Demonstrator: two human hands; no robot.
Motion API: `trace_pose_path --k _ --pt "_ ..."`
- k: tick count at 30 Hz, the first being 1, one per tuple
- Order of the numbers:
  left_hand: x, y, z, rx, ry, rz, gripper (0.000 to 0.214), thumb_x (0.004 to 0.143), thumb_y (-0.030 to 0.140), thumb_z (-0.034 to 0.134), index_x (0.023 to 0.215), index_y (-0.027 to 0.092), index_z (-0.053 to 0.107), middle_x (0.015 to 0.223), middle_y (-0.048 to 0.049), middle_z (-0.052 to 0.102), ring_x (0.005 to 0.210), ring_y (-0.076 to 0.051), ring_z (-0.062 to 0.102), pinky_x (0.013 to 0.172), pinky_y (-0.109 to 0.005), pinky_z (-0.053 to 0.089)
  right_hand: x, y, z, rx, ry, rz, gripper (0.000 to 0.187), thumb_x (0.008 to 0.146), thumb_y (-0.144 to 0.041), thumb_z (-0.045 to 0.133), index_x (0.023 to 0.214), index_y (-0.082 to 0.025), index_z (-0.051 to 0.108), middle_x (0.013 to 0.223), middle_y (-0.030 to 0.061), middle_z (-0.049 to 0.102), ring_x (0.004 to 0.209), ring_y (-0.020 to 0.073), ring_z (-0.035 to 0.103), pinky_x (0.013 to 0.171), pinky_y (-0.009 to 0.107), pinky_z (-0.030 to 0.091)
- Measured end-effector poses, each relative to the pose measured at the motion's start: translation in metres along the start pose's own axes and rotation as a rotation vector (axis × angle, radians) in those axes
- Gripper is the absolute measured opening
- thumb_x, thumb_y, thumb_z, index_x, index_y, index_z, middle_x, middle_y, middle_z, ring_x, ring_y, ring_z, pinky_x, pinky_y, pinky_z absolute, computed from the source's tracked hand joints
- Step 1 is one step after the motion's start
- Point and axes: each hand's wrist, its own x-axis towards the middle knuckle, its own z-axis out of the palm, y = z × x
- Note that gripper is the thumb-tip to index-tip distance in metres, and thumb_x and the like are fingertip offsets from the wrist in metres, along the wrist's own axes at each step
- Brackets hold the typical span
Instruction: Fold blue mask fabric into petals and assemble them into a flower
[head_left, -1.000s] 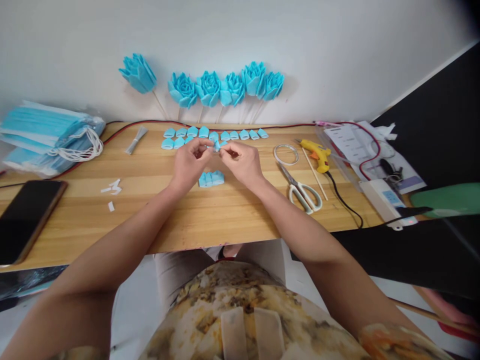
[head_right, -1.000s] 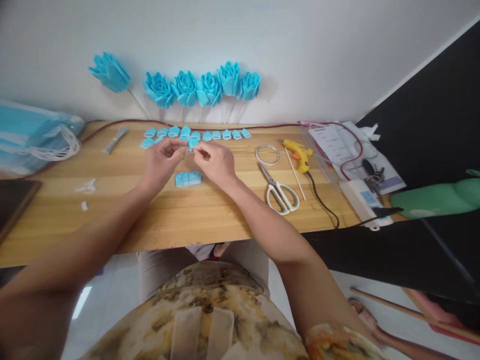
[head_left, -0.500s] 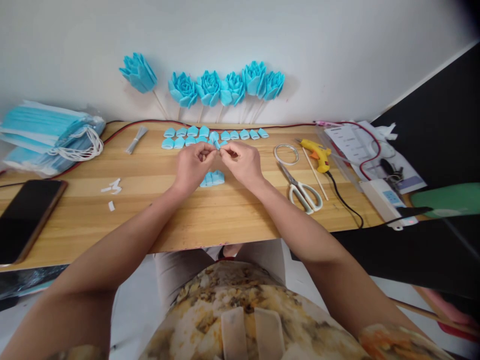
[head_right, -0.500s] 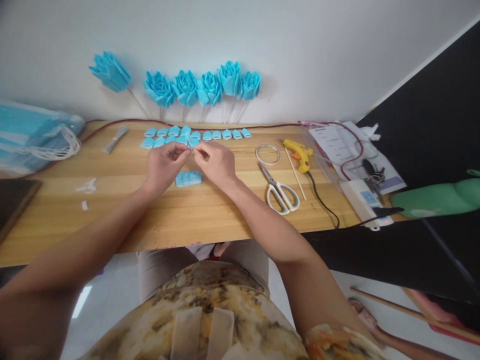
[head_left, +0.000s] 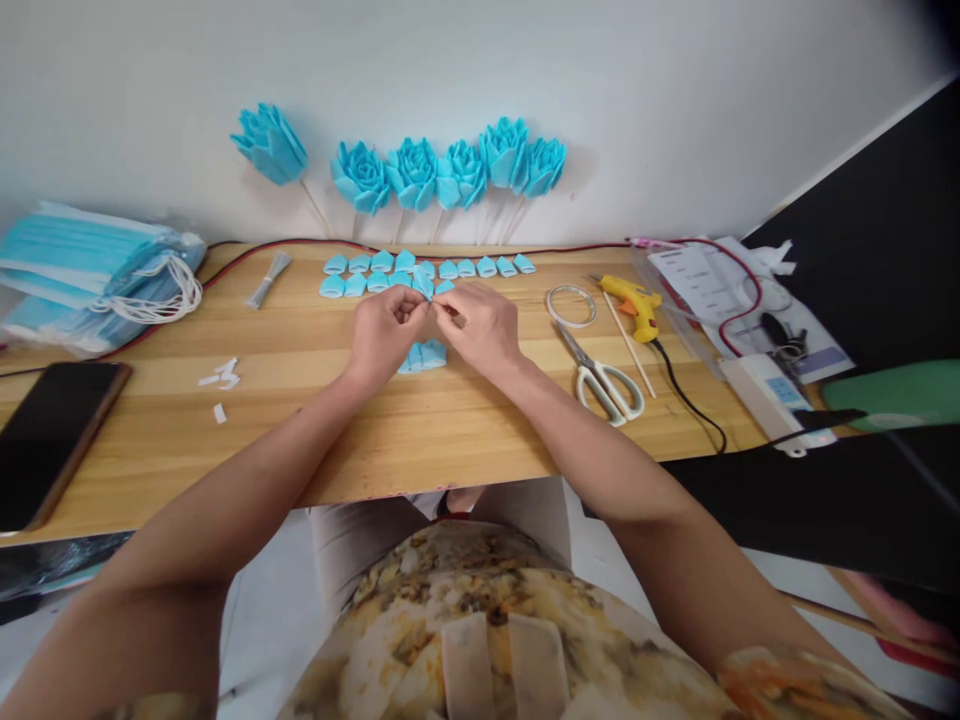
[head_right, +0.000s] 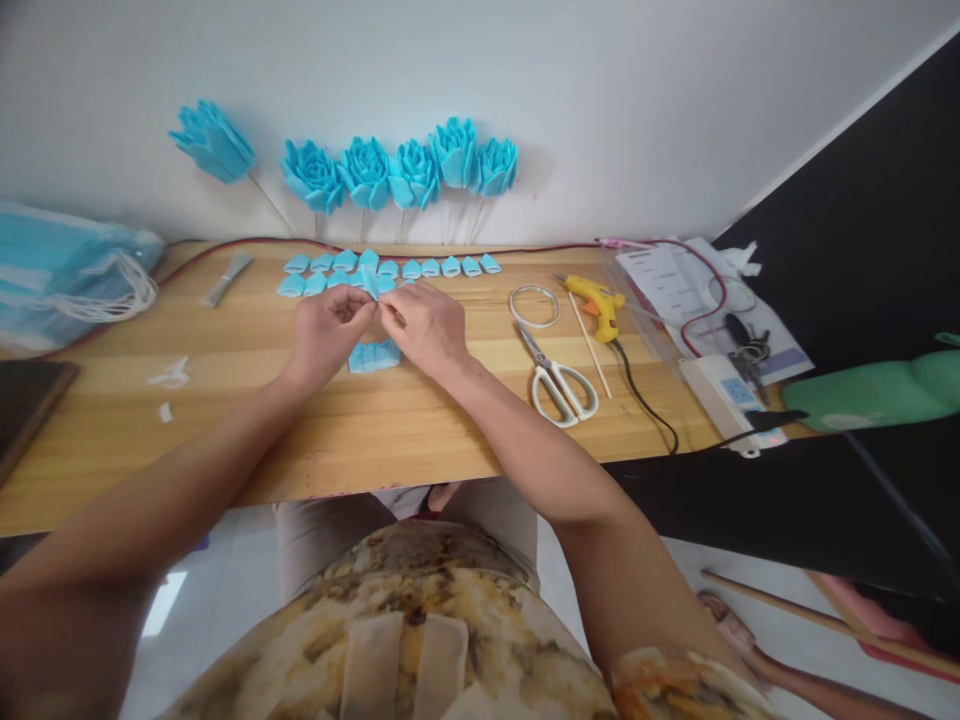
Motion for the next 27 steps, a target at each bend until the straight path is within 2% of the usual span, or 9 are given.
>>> trace_pose_path --k 9,18,22,27 --pt "0.0 0.003 -0.001 -0.033 -0.017 -0.004 0.011 0.072 0.014 0.055 0.062 0.02 0.055 0.06 0.0028 0.056 0.057 -0.011 0.046 0.057 -0.026 0.037 0.0 -0.003 0.0 0.027 -0.026 0.043 0.021 0.089 -0.02 0.053 0.075 -0.021 0.068 0.078 0.0043 0.072 0.08 0.0184 0.061 0.073 0.031 0.04" --pt "0.003 0.005 -0.002 -0.113 -0.026 -0.027 0.011 0.071 0.017 0.058 0.061 0.02 0.054 0.057 0.0033 0.055 0.055 -0.011 0.044 0.053 -0.025 0.036 0.004 0.002 0.002 0.435 0.013 0.286 0.014 0.08 -0.024 0.058 0.071 -0.02 0.068 0.067 -0.0017 0.067 0.064 0.0121 0.057 0.065 0.025 0.043" --pt "0.004 0.003 -0.003 -0.13 -0.024 -0.024 0.013 0.071 0.014 0.059 0.06 0.02 0.054 0.058 0.0035 0.055 0.055 -0.01 0.044 0.054 -0.025 0.036 0.007 0.005 -0.002 0.52 0.051 0.31 0.014 0.078 -0.025 0.059 0.068 -0.019 0.066 0.068 -0.0015 0.067 0.064 0.012 0.057 0.065 0.025 0.043" --pt "0.005 0.001 -0.004 -0.127 -0.033 -0.045 0.016 0.072 0.013 0.059 0.06 0.02 0.052 0.059 0.0039 0.054 0.057 -0.011 0.044 0.056 -0.026 0.036 0.01 0.007 -0.004 0.54 0.037 0.341 0.014 0.078 -0.026 0.058 0.069 -0.019 0.066 0.069 -0.0011 0.068 0.067 0.0128 0.057 0.067 0.026 0.045"
